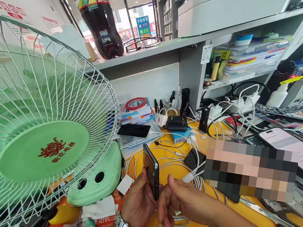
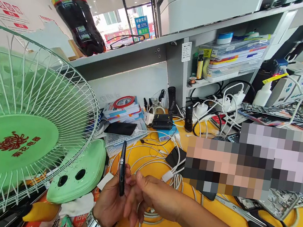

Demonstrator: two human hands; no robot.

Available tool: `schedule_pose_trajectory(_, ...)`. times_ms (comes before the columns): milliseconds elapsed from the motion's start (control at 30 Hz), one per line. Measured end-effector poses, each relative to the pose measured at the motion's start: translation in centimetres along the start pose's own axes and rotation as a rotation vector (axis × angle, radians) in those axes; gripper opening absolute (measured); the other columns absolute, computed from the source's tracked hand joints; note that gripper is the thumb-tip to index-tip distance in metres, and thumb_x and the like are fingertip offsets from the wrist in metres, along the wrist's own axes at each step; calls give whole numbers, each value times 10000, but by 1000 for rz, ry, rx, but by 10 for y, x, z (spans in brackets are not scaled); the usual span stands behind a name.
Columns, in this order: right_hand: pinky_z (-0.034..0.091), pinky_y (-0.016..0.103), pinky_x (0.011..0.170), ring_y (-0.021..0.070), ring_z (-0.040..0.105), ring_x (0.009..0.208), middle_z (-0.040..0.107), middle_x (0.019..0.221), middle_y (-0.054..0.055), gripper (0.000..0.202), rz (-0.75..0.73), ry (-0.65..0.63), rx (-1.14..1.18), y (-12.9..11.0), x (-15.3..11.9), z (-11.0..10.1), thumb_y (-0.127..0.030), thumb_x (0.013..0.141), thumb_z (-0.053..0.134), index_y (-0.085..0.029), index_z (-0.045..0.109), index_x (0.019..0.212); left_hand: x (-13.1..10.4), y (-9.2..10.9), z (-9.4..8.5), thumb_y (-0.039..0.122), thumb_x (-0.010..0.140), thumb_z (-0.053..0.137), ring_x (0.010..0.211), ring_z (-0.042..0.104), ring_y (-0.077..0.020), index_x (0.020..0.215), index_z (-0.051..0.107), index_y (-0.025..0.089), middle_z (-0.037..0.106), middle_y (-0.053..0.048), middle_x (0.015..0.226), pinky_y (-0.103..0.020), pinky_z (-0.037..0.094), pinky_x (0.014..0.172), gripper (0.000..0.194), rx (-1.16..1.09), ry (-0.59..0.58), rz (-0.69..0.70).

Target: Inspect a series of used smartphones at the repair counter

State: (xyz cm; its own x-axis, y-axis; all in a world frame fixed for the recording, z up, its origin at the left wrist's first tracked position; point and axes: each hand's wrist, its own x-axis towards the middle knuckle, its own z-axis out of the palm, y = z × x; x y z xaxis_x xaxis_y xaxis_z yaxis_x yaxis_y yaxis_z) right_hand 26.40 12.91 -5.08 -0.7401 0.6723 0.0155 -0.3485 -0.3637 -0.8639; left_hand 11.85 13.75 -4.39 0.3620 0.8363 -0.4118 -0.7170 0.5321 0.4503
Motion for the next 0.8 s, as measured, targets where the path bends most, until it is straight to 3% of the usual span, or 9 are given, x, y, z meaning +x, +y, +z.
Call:
schedule_pose_trajectory(233,370,228,494,106,503,417,567,465,21,799,-11,4,-3,-4,-1,2,-777,870,271,-108,677,710,5,9,-9,162,700,800,607,565,-108,732,696,182,523,53,567,-267,510,694,110,-110,83,40)
schedule_pose_trajectory(500,411,259,574,116,523,434,550,456,12,805,-49,-6,-75,-4,-1,0,-755,892,248,-107,675,678,6,7,-8,122,694,795,585,549,-94,757,691,174,552,54,582,-256,507,675,132,-180,102,45)
schedule_pose_trajectory(633,416,268,581,114,514,426,547,462,13,795,-50,17,-58,-2,0,1,-759,884,281,-101,671,669,5,6,-5,153,746,759,590,577,-99,732,687,183,573,47,576,-244,516,675,79,-98,83,61)
schedule_pose_trajectory(700,419,270,583,124,543,468,587,513,34,765,-67,84,-42,-2,2,1,-749,885,312,-102,669,687,4,6,-2,207,783,735,676,628,-127,759,692,192,638,21,659,-259,527,708,51,2,79,106)
schedule_pose_trajectory(800,427,268,590,143,573,573,626,621,35,668,-144,345,6,-4,5,-1,-738,869,385,-138,647,735,4,8,2,304,828,695,875,663,-171,893,685,208,711,-27,904,-277,523,770,116,198,64,261)
